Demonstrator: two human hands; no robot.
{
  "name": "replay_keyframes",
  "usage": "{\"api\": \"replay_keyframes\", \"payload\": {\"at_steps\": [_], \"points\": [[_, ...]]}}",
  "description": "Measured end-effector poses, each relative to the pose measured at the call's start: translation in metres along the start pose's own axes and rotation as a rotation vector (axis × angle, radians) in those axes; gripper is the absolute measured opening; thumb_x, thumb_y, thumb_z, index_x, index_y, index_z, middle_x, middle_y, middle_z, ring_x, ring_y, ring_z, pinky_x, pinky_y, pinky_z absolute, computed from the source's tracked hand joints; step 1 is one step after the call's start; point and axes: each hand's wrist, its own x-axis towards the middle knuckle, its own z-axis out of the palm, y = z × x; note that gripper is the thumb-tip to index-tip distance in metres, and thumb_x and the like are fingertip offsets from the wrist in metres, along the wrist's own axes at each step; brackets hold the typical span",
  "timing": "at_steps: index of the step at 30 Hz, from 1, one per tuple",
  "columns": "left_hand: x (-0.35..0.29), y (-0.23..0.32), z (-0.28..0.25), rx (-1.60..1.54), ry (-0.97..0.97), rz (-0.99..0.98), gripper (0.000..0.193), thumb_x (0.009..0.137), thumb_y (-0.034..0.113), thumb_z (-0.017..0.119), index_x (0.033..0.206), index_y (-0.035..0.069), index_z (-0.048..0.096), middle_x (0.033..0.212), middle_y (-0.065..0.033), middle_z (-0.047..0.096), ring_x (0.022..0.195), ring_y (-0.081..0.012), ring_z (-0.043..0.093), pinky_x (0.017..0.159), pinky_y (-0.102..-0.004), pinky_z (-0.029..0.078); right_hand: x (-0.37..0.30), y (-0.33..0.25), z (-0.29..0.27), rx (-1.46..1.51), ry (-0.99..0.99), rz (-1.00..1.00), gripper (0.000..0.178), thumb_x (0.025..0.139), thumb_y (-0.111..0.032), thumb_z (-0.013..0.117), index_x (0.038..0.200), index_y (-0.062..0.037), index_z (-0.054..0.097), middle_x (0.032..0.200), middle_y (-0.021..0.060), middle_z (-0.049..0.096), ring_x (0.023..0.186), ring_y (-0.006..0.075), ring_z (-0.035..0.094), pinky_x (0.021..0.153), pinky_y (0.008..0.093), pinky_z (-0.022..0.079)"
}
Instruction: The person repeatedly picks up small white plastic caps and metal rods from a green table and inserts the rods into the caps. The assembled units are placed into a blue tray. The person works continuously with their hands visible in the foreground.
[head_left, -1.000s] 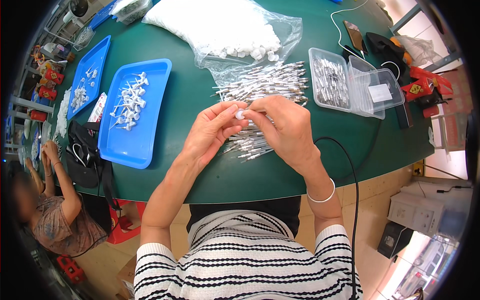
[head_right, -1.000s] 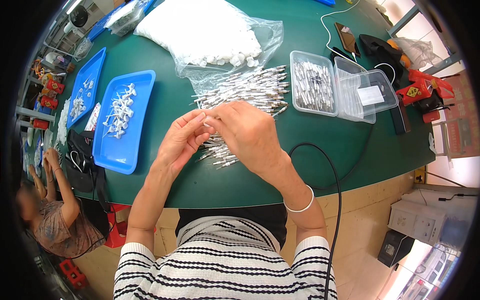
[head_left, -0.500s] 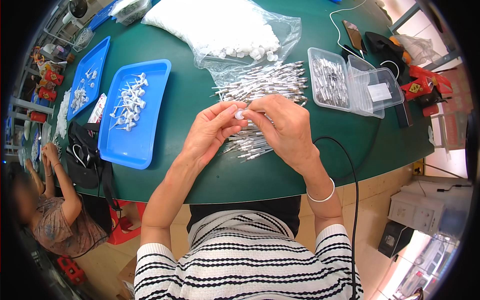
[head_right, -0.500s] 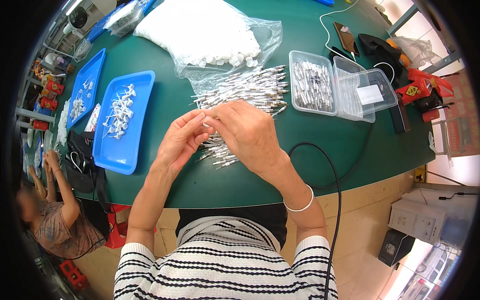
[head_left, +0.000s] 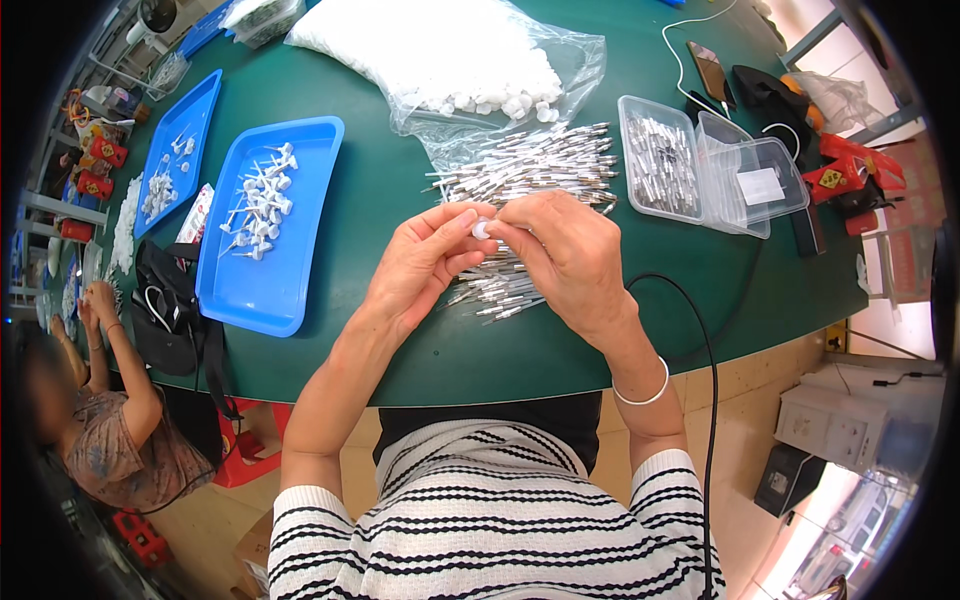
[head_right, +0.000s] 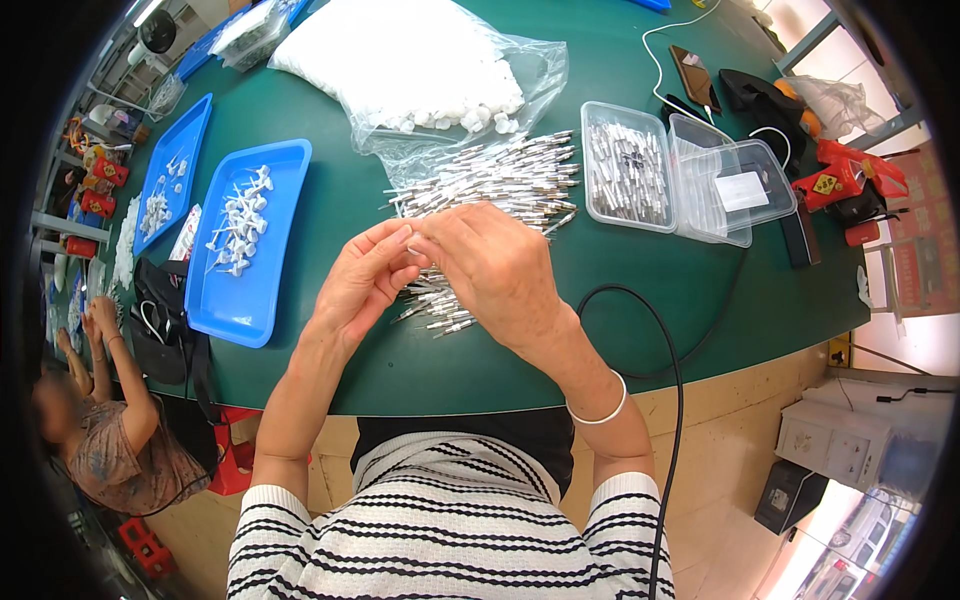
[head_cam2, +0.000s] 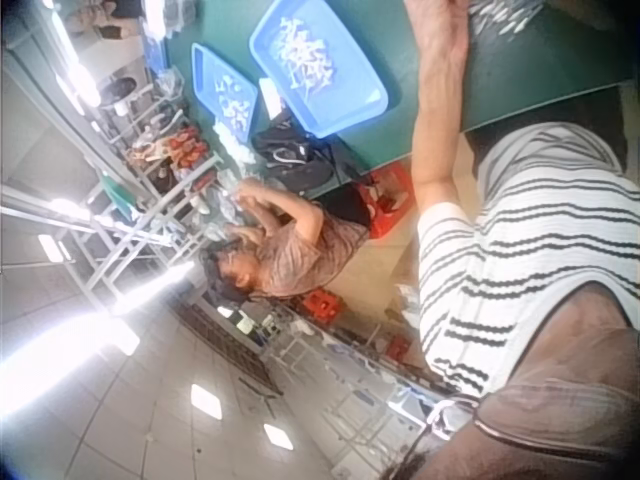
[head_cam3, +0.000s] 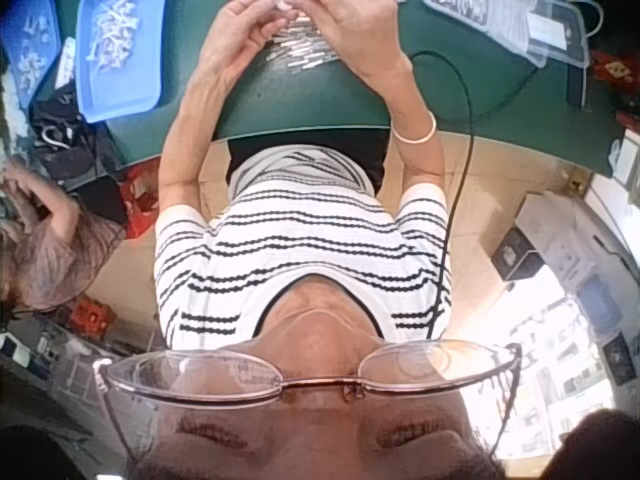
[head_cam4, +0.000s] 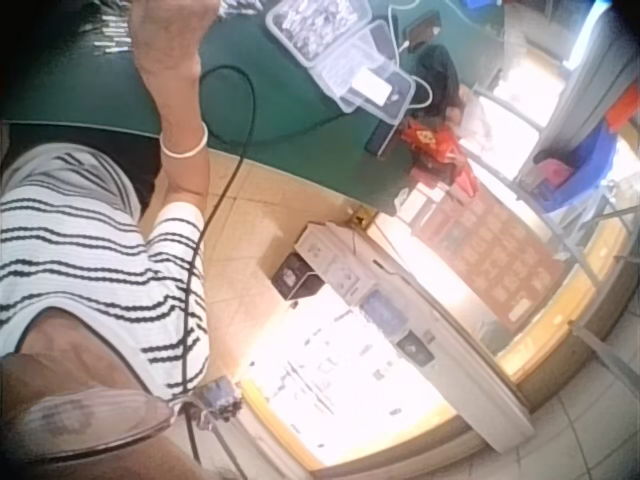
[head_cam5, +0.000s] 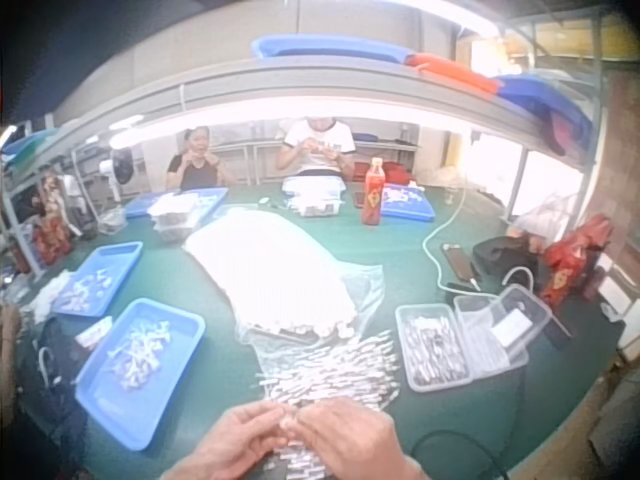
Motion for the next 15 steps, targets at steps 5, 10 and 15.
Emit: {"api": "replay_keyframes", "payload": {"at_steps": [5, 10, 15], "points": [[0.0006, -0.0004, -0.0014, -0.002, -0.004, 0.002, 0.024, 0.094, 0.016, 0.058, 0.109, -0.002, 0.063, 0.091, -0.0081, 0.068, 0.083, -0.0133, 0.068, 0.073, -0.0201, 0.057, -0.0004, 0.0006, -0.0001, 0.004, -0.011, -0.003, 0.019, 0.077, -0.006, 0.07, 0.096, -0.0084, 0.065, 0.077, 0.0057, 0.065, 0.07, 0.0218, 0.063, 0.058, 0.0324, 0.051], [-0.0011, 0.0029, 0.005, 0.042, 0.046, 0.017, 0.021, 0.093, 0.012, 0.059, 0.108, -0.003, 0.062, 0.09, -0.0072, 0.067, 0.08, -0.0118, 0.067, 0.068, -0.0183, 0.057, 0.0014, -0.0017, -0.0034, 0.005, -0.03, 0.018, 0.019, 0.077, -0.006, 0.07, 0.095, -0.0086, 0.066, 0.077, 0.0057, 0.065, 0.069, 0.0215, 0.063, 0.058, 0.0325, 0.05], [-0.0017, 0.0056, 0.0028, 0.075, -0.022, 0.022, 0.026, 0.091, 0.01, 0.062, 0.113, -0.004, 0.063, 0.098, -0.0109, 0.068, 0.088, -0.0144, 0.068, 0.075, -0.0205, 0.056, 0.0001, -0.0002, -0.0053, 0.006, -0.026, 0.048, 0.016, 0.077, -0.006, 0.07, 0.092, -0.0077, 0.065, 0.077, 0.0054, 0.065, 0.07, 0.0217, 0.063, 0.058, 0.0324, 0.05]]}}
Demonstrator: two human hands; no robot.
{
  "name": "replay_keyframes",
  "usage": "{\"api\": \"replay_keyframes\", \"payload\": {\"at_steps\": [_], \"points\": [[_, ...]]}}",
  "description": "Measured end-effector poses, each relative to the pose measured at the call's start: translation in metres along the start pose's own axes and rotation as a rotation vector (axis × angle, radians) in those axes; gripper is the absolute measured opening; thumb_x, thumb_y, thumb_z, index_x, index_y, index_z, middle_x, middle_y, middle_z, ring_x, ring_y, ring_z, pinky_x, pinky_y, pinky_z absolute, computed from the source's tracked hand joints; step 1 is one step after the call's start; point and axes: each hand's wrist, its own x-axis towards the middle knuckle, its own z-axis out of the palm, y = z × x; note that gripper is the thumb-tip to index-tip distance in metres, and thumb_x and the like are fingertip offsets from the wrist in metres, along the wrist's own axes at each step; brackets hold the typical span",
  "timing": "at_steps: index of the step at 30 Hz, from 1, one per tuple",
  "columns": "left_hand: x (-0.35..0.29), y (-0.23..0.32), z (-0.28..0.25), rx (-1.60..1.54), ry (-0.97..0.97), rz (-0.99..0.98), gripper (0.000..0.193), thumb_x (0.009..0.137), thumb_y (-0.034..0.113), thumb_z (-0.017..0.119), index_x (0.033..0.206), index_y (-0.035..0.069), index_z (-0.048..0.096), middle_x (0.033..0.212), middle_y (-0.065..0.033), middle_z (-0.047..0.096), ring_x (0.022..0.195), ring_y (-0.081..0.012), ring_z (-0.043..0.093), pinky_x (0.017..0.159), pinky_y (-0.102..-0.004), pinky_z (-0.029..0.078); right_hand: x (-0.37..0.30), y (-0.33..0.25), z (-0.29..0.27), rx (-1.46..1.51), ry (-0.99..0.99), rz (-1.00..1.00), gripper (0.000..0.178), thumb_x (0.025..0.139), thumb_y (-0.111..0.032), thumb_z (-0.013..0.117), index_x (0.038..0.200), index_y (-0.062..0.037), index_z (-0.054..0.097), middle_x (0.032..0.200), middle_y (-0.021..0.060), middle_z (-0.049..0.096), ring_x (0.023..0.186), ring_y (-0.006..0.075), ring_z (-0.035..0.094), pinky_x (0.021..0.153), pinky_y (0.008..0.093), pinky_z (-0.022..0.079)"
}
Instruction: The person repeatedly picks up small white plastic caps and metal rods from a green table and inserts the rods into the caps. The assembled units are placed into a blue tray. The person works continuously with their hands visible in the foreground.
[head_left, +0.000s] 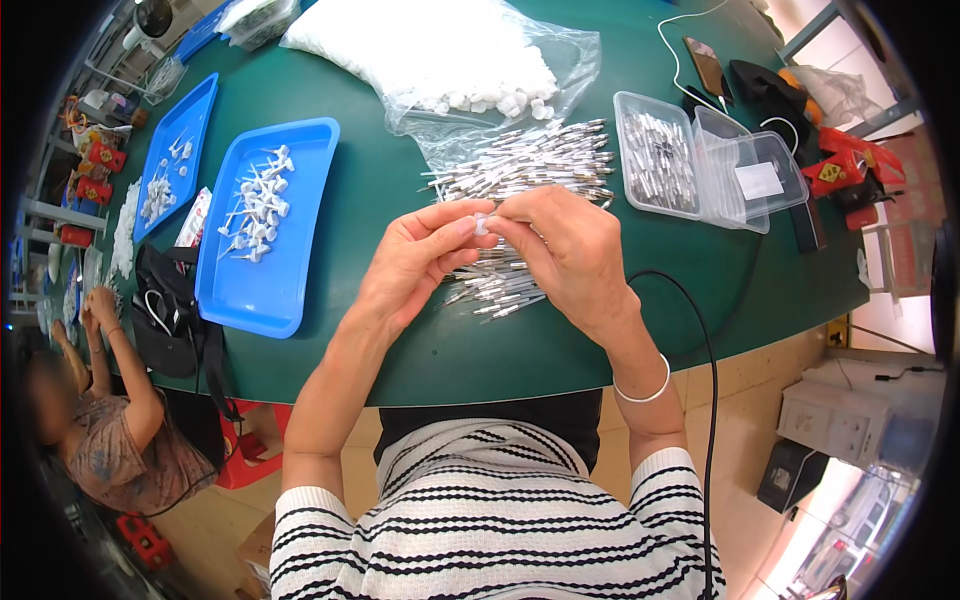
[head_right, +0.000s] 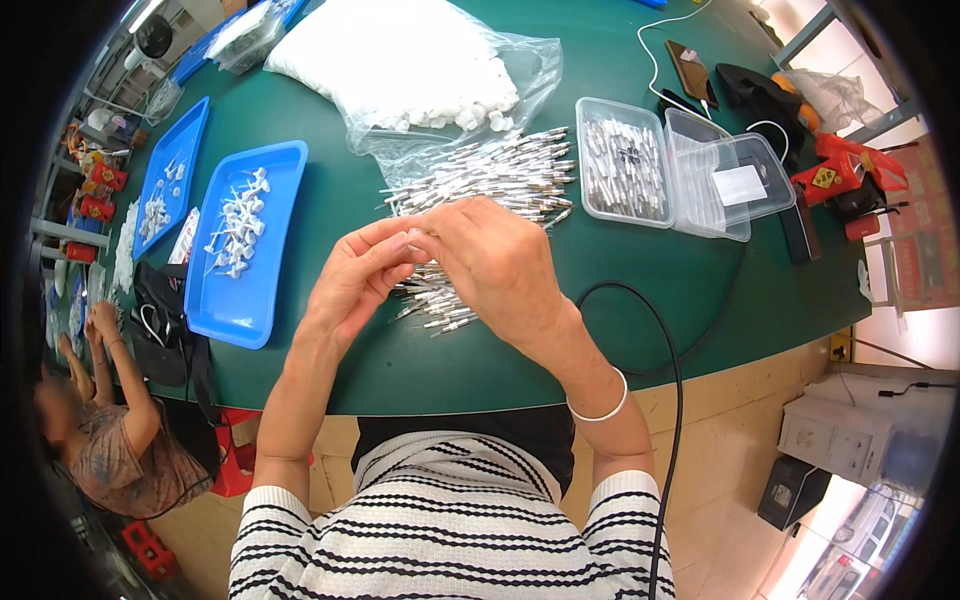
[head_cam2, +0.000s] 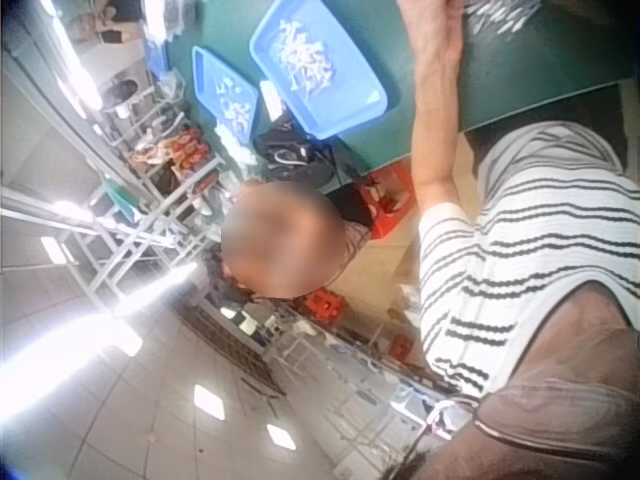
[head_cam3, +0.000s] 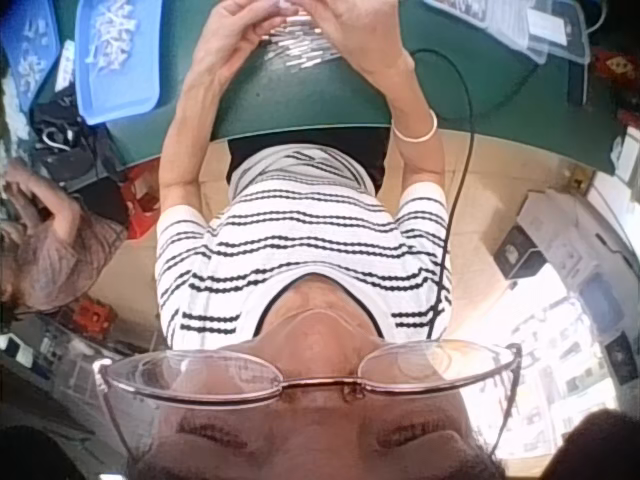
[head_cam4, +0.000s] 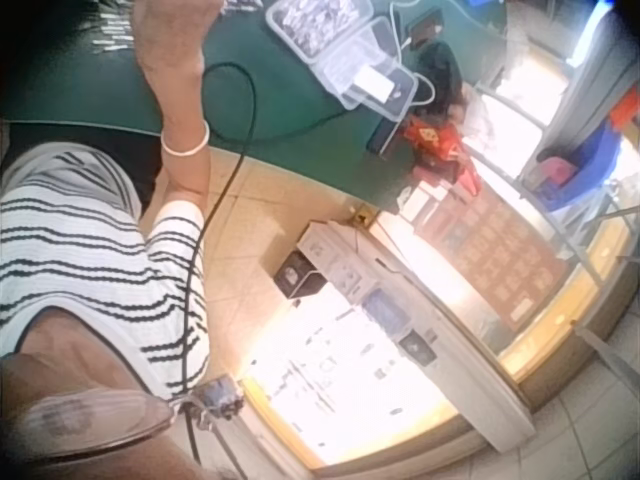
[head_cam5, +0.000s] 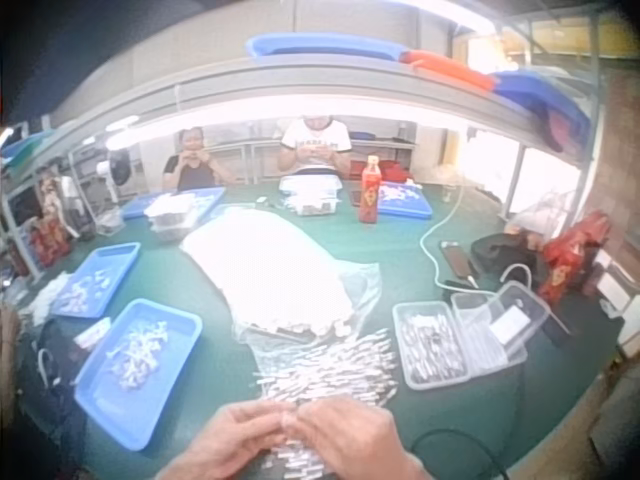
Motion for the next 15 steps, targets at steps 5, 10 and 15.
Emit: {"api": "replay_keyframes", "payload": {"at_steps": [5, 10, 15], "points": [[0.0005, 0.0006, 0.0024, 0.037, 0.022, 0.006, 0.025, 0.088, 0.006, 0.064, 0.111, -0.004, 0.063, 0.096, -0.0103, 0.069, 0.085, -0.0127, 0.068, 0.072, -0.0189, 0.057, 0.0006, 0.0005, 0.0001, -0.007, -0.006, -0.013, 0.013, 0.077, -0.007, 0.07, 0.089, -0.0069, 0.064, 0.077, 0.0058, 0.065, 0.071, 0.0224, 0.063, 0.058, 0.0328, 0.051], [0.0002, 0.0004, 0.002, 0.053, 0.025, 0.012, 0.025, 0.088, 0.006, 0.064, 0.111, -0.004, 0.063, 0.096, -0.0105, 0.069, 0.085, -0.0129, 0.068, 0.073, -0.0188, 0.057, 0.0013, -0.0021, -0.0015, -0.032, -0.031, -0.002, 0.011, 0.078, -0.009, 0.07, 0.086, -0.0063, 0.063, 0.077, 0.0063, 0.065, 0.071, 0.0229, 0.063, 0.058, 0.0332, 0.051], [0.0009, -0.0003, 0.0006, 0.039, 0.019, 0.001, 0.025, 0.089, 0.006, 0.063, 0.112, -0.004, 0.062, 0.096, -0.0101, 0.069, 0.085, -0.0129, 0.068, 0.072, -0.019, 0.057, 0.0012, -0.0016, -0.001, -0.026, -0.03, 0.002, 0.011, 0.078, -0.01, 0.07, 0.085, -0.0062, 0.063, 0.077, 0.0067, 0.065, 0.07, 0.0233, 0.063, 0.058, 0.0336, 0.05]]}}
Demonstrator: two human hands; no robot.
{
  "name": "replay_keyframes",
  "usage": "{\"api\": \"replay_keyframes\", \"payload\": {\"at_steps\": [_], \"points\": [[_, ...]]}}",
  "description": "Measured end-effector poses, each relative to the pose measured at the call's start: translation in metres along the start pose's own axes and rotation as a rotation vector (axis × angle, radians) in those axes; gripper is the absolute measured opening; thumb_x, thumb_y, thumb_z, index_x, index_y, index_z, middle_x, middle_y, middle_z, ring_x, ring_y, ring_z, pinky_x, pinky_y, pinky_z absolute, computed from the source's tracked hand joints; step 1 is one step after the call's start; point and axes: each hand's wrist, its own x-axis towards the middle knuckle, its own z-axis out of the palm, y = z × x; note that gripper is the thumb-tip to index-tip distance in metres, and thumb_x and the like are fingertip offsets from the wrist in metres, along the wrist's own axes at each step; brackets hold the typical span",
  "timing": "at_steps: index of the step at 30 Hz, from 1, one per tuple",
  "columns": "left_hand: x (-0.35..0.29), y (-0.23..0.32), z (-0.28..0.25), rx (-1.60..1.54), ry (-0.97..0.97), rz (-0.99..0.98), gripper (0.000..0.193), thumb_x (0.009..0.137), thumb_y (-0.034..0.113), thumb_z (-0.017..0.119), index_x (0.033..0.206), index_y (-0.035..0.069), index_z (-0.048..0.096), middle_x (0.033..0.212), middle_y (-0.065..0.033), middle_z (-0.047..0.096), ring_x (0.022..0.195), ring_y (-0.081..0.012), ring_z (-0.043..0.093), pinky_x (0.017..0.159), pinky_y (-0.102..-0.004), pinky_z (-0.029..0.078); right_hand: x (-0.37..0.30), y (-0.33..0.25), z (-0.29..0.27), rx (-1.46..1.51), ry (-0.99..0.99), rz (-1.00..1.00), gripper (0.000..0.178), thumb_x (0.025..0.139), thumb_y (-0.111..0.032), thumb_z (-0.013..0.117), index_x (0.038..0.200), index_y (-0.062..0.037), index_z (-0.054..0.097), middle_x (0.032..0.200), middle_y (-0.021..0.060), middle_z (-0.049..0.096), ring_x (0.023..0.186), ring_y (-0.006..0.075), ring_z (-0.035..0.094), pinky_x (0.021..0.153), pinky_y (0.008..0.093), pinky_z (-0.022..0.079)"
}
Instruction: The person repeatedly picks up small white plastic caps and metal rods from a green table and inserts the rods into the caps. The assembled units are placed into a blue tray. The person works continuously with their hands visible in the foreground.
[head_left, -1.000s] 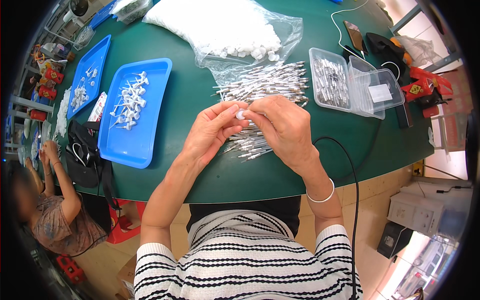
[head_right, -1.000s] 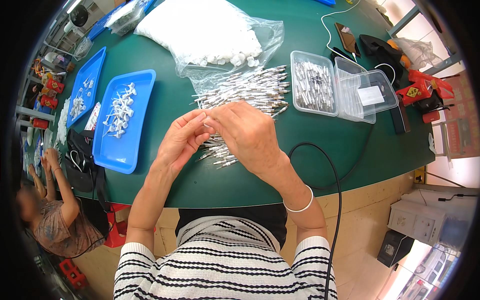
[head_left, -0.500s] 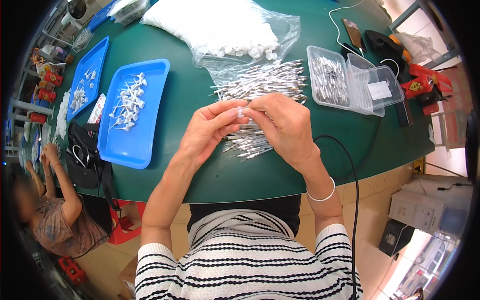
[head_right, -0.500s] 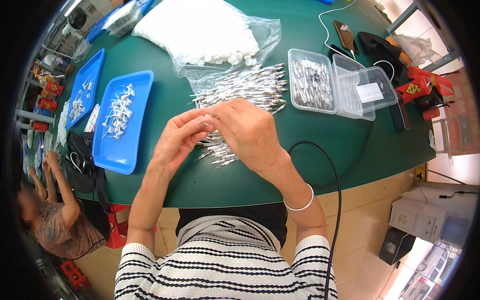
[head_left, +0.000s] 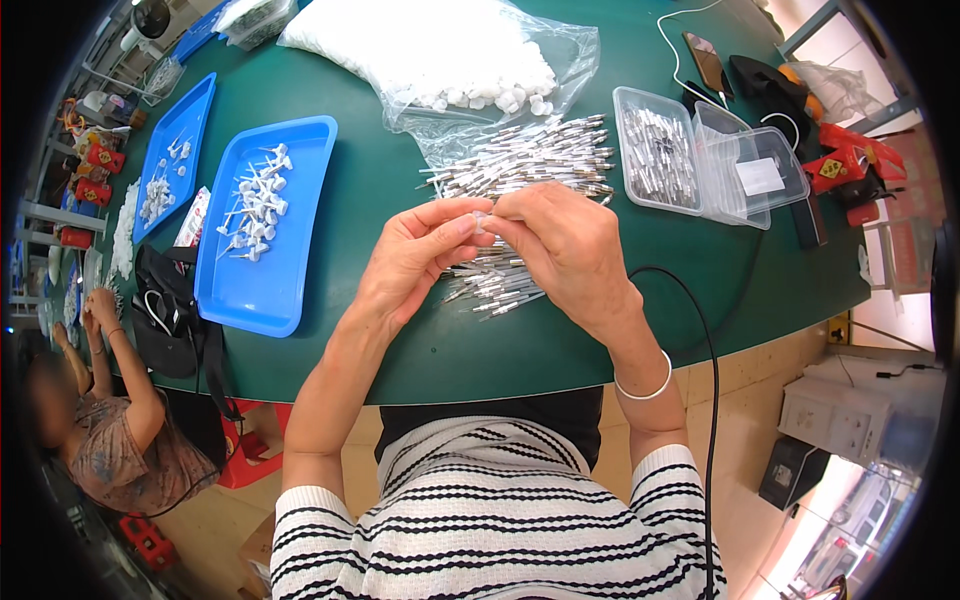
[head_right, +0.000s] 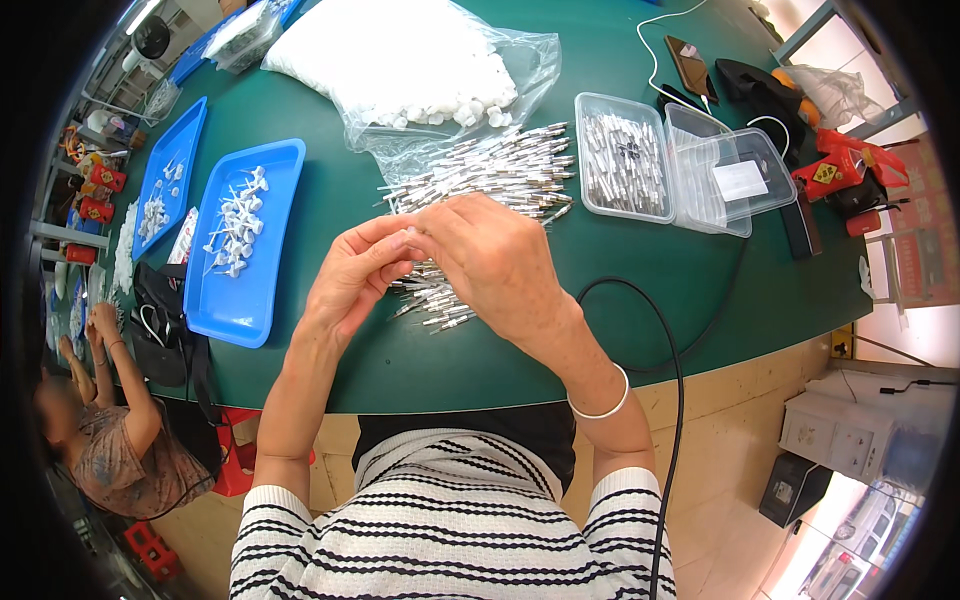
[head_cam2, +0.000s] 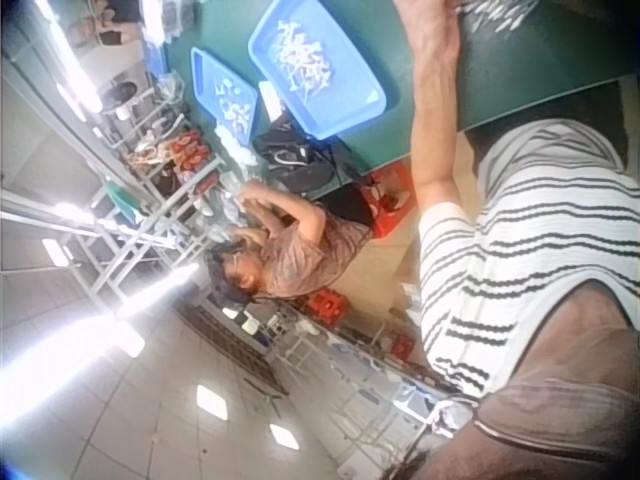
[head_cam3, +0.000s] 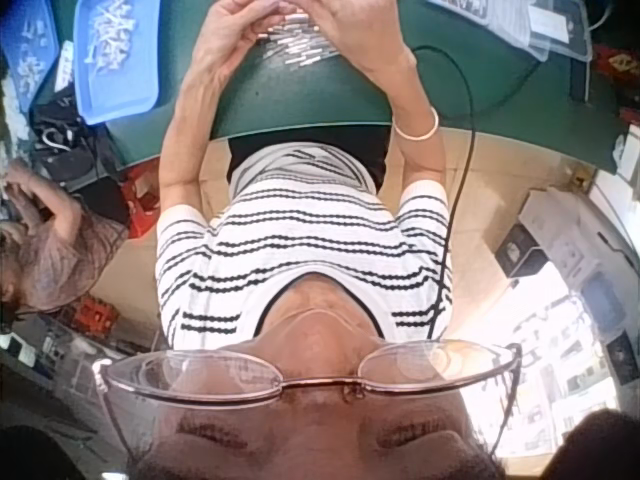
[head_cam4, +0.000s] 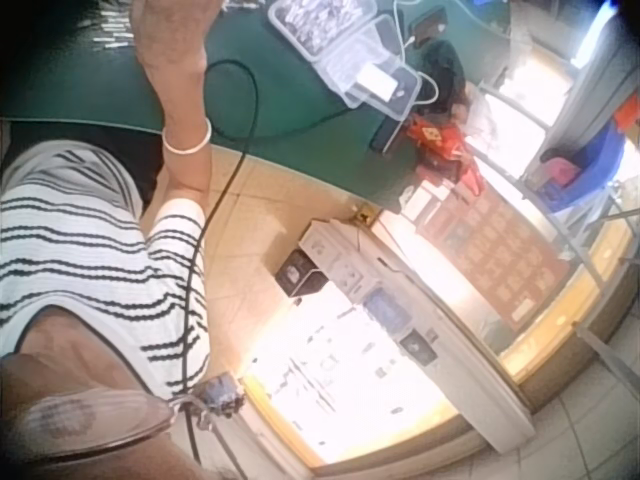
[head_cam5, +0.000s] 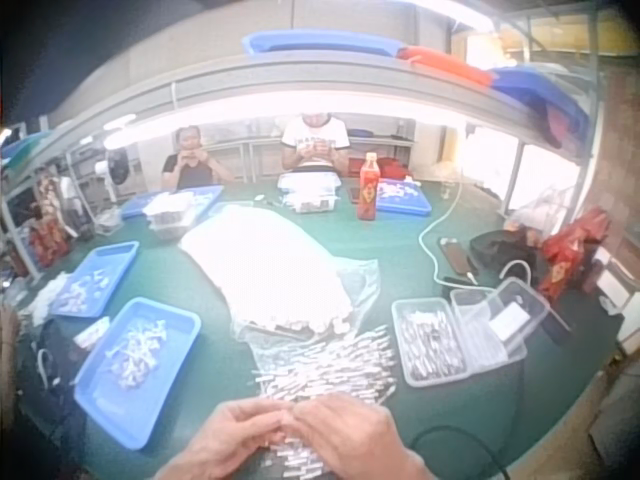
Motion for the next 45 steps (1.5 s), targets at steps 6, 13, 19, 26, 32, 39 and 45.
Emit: {"api": "replay_keyframes", "payload": {"at_steps": [6, 13, 19, 26, 32, 39, 45], "points": [[0.0011, -0.0025, -0.0003, -0.062, -0.016, -0.015, 0.024, 0.09, 0.006, 0.061, 0.112, -0.003, 0.062, 0.096, -0.0089, 0.068, 0.085, -0.0134, 0.068, 0.072, -0.0194, 0.058, -0.0003, -0.0007, 0.0023, 0.137, 0.032, 0.141, 0.008, 0.079, -0.008, 0.069, 0.084, -0.0041, 0.064, 0.072, 0.0073, 0.064, 0.064, 0.0226, 0.063, 0.056, 0.0317, 0.049], [0.0017, -0.0034, 0.0001, -0.102, -0.014, -0.045, 0.024, 0.092, 0.007, 0.06, 0.113, -0.002, 0.061, 0.096, -0.0087, 0.067, 0.086, -0.0147, 0.068, 0.072, -0.0199, 0.058, -0.0001, -0.0004, 0.0007, 0.247, 0.005, 0.266, 0.007, 0.083, -0.01, 0.068, 0.084, -0.0038, 0.065, 0.071, 0.0066, 0.064, 0.059, 0.0175, 0.062, 0.053, 0.0273, 0.047], [0.0007, -0.004, -0.0007, -0.09, -0.044, -0.039, 0.026, 0.091, 0.011, 0.063, 0.114, -0.001, 0.062, 0.098, -0.0083, 0.067, 0.088, -0.0135, 0.067, 0.077, -0.0215, 0.056, -0.0002, -0.0019, 0.0023, 0.222, 0.032, 0.255, 0.007, 0.083, -0.011, 0.068, 0.083, -0.0044, 0.065, 0.07, 0.0051, 0.064, 0.057, 0.0174, 0.061, 0.052, 0.0275, 0.046], [0.002, -0.0052, -0.0007, -0.116, -0.027, -0.03, 0.026, 0.092, 0.008, 0.06, 0.115, -0.002, 0.06, 0.098, -0.0091, 0.067, 0.089, -0.0149, 0.068, 0.073, -0.0201, 0.058, -0.0021, 0.0006, 0.0051, 0.238, 0.072, 0.257, 0.007, 0.083, -0.011, 0.069, 0.083, -0.0047, 0.065, 0.069, 0.0052, 0.064, 0.056, 0.017, 0.06, 0.05, 0.027, 0.045], [0.0017, -0.0049, 0.0, -0.119, -0.013, -0.012, 0.026, 0.092, 0.009, 0.06, 0.115, -0.002, 0.06, 0.098, -0.0089, 0.067, 0.091, -0.015, 0.068, 0.073, -0.0203, 0.058, -0.0019, -0.0015, 0.0027, 0.237, 0.074, 0.284, 0.008, 0.082, -0.011, 0.07, 0.082, -0.0047, 0.066, 0.069, 0.0058, 0.064, 0.055, 0.0168, 0.058, 0.05, 0.0273, 0.044], [0.0016, -0.0057, -0.0015, -0.113, -0.025, -0.005, 0.026, 0.091, 0.009, 0.061, 0.114, -0.002, 0.06, 0.1, -0.0102, 0.067, 0.092, -0.0155, 0.067, 0.076, -0.0206, 0.057, -0.0022, -0.0019, 0.0058, 0.178, 0.091, 0.221, 0.008, 0.081, -0.01, 0.071, 0.082, -0.0044, 0.065, 0.072, 0.0065, 0.064, 0.06, 0.0203, 0.061, 0.053, 0.0302, 0.047], [0.002, -0.006, -0.0015, -0.107, -0.02, -0.005, 0.026, 0.091, 0.009, 0.061, 0.114, -0.002, 0.06, 0.101, -0.0109, 0.067, 0.093, -0.016, 0.067, 0.077, -0.0208, 0.057, -0.0033, -0.0021, 0.0064, 0.171, 0.08, 0.218, 0.009, 0.079, -0.009, 0.071, 0.082, -0.0037, 0.065, 0.074, 0.007, 0.065, 0.064, 0.0219, 0.063, 0.056, 0.0314, 0.049]]}}
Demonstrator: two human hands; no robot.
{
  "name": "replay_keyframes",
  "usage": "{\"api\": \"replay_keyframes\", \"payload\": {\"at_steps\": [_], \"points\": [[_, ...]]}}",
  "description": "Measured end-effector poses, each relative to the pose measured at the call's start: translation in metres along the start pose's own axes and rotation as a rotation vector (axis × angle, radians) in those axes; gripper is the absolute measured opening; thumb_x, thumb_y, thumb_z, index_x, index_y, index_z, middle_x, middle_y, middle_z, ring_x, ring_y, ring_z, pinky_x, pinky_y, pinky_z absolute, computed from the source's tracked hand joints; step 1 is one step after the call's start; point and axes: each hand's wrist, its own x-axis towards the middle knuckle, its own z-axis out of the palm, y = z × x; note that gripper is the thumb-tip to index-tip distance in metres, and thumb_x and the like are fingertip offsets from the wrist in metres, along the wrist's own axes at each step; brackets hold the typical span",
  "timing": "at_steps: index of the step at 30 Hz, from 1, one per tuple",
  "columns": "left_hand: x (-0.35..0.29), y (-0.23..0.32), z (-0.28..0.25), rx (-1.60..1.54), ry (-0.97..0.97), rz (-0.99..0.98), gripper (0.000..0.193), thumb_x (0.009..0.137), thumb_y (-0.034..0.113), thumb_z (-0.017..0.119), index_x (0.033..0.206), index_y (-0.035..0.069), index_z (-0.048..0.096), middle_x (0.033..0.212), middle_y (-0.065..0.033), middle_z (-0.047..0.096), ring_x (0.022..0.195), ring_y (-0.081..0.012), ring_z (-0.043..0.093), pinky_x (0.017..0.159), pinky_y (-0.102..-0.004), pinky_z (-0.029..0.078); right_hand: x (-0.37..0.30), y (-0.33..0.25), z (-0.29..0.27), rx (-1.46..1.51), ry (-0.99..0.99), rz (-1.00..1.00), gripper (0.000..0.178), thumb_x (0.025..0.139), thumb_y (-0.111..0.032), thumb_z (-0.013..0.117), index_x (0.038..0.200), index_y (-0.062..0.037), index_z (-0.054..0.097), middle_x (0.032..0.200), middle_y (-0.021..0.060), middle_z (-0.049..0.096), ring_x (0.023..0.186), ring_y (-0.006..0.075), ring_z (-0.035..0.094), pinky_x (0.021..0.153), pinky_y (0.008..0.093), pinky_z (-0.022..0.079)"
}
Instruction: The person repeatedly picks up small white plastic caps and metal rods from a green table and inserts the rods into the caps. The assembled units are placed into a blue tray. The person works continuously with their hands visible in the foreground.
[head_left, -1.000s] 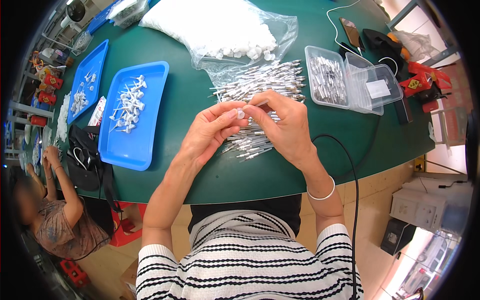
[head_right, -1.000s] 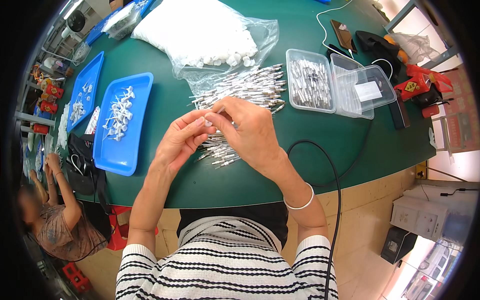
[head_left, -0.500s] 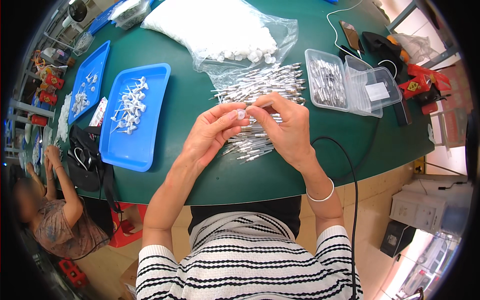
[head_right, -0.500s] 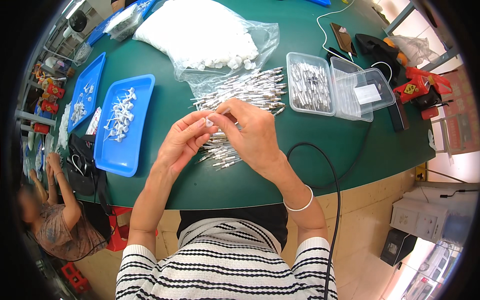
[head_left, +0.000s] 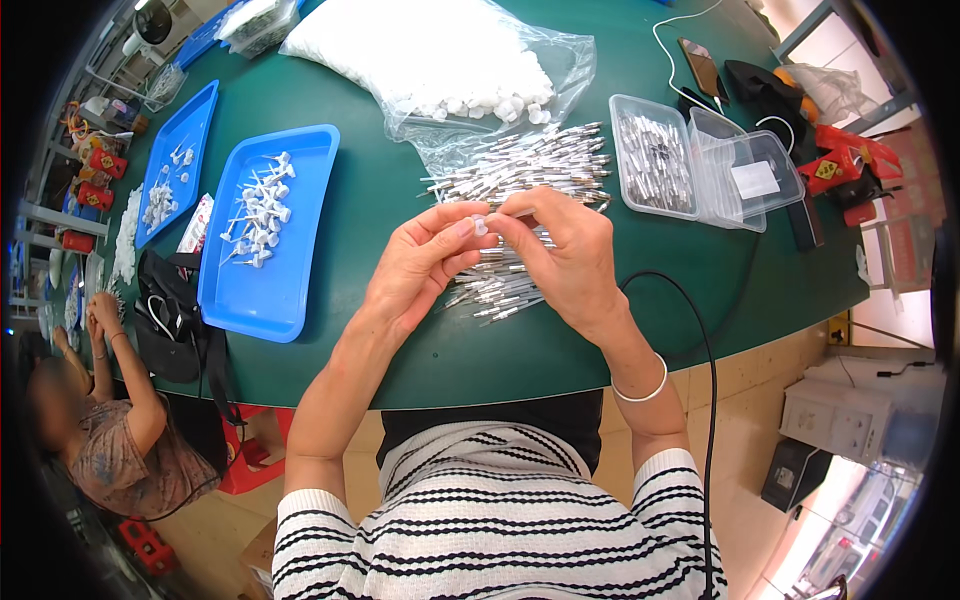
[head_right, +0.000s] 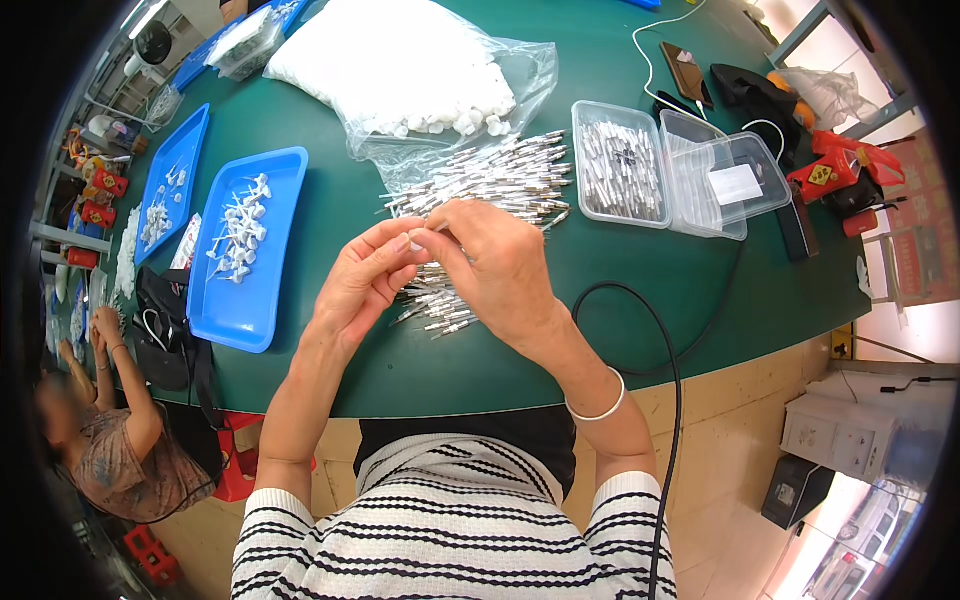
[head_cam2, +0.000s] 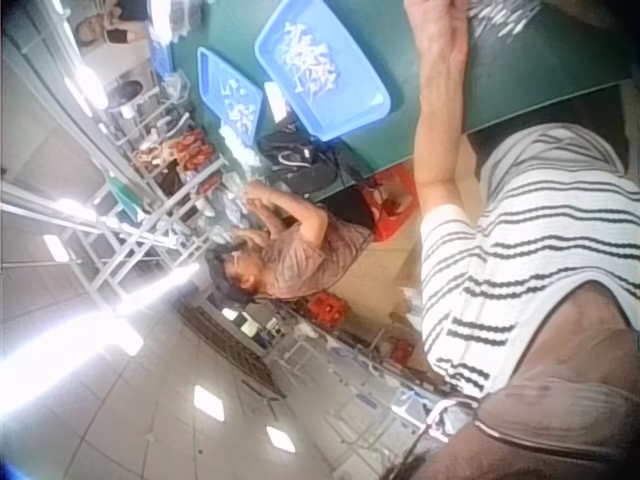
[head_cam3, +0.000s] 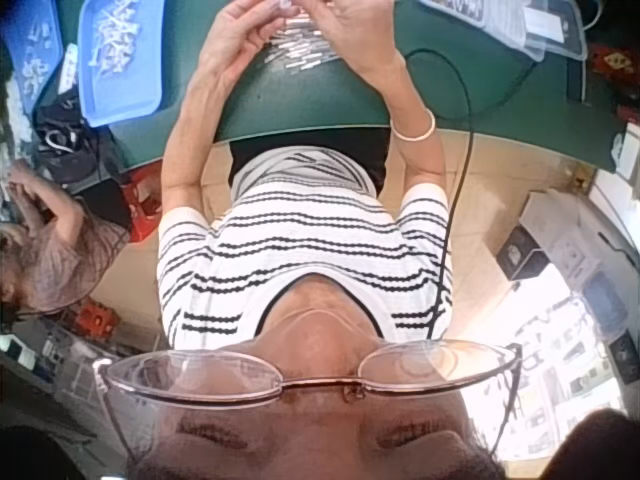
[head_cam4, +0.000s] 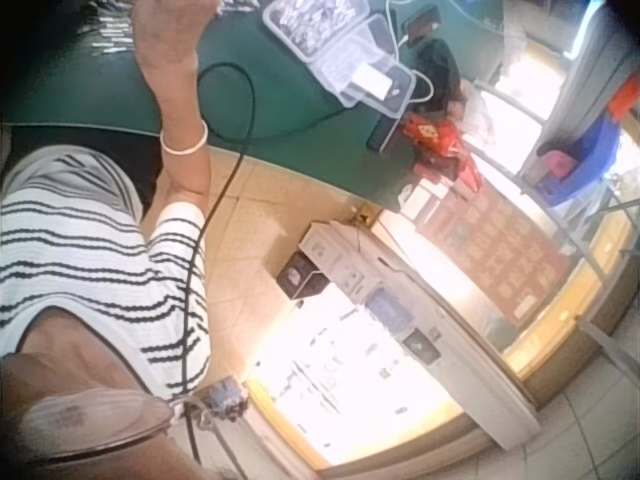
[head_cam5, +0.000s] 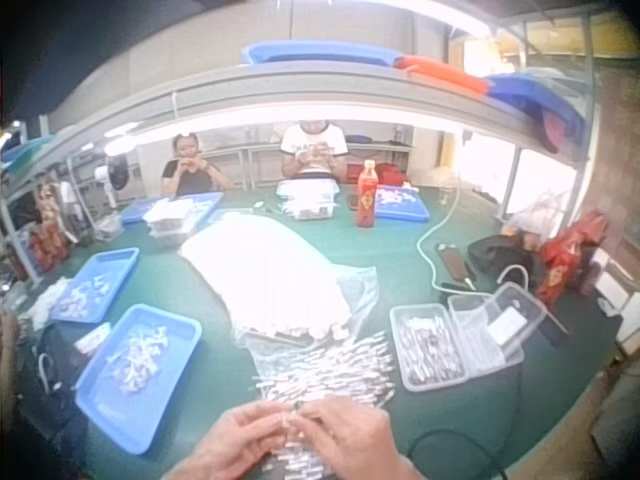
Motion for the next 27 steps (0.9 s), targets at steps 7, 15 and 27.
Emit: {"api": "replay_keyframes", "payload": {"at_steps": [7, 15, 27], "points": [[0.0009, -0.0002, -0.0005, -0.038, -0.004, -0.014, 0.026, 0.091, 0.009, 0.061, 0.114, -0.002, 0.06, 0.101, -0.0113, 0.067, 0.093, -0.0167, 0.067, 0.076, -0.0207, 0.057, -0.0009, 0.0001, 0.0013, -0.029, 0.032, -0.043, 0.009, 0.079, -0.009, 0.071, 0.084, -0.0042, 0.065, 0.076, 0.0069, 0.066, 0.067, 0.023, 0.064, 0.058, 0.0322, 0.05], [0.0012, -0.0017, -0.0019, -0.086, -0.017, -0.025, 0.026, 0.091, 0.009, 0.061, 0.114, -0.002, 0.06, 0.101, -0.0116, 0.067, 0.094, -0.0173, 0.067, 0.075, -0.0209, 0.058, -0.0013, 0.0001, 0.0015, -0.047, 0.053, -0.073, 0.01, 0.078, -0.008, 0.072, 0.085, -0.0047, 0.065, 0.076, 0.0067, 0.066, 0.067, 0.0228, 0.064, 0.058, 0.032, 0.051], [0.001, -0.002, -0.0018, -0.112, -0.042, -0.025, 0.025, 0.091, 0.008, 0.061, 0.114, -0.003, 0.059, 0.103, -0.0122, 0.066, 0.095, -0.0175, 0.067, 0.075, -0.0198, 0.058, -0.0014, 0.0003, 0.0012, -0.067, 0.058, -0.117, 0.012, 0.077, -0.007, 0.072, 0.086, -0.0051, 0.064, 0.077, 0.0064, 0.065, 0.068, 0.0225, 0.064, 0.058, 0.0315, 0.051]]}}
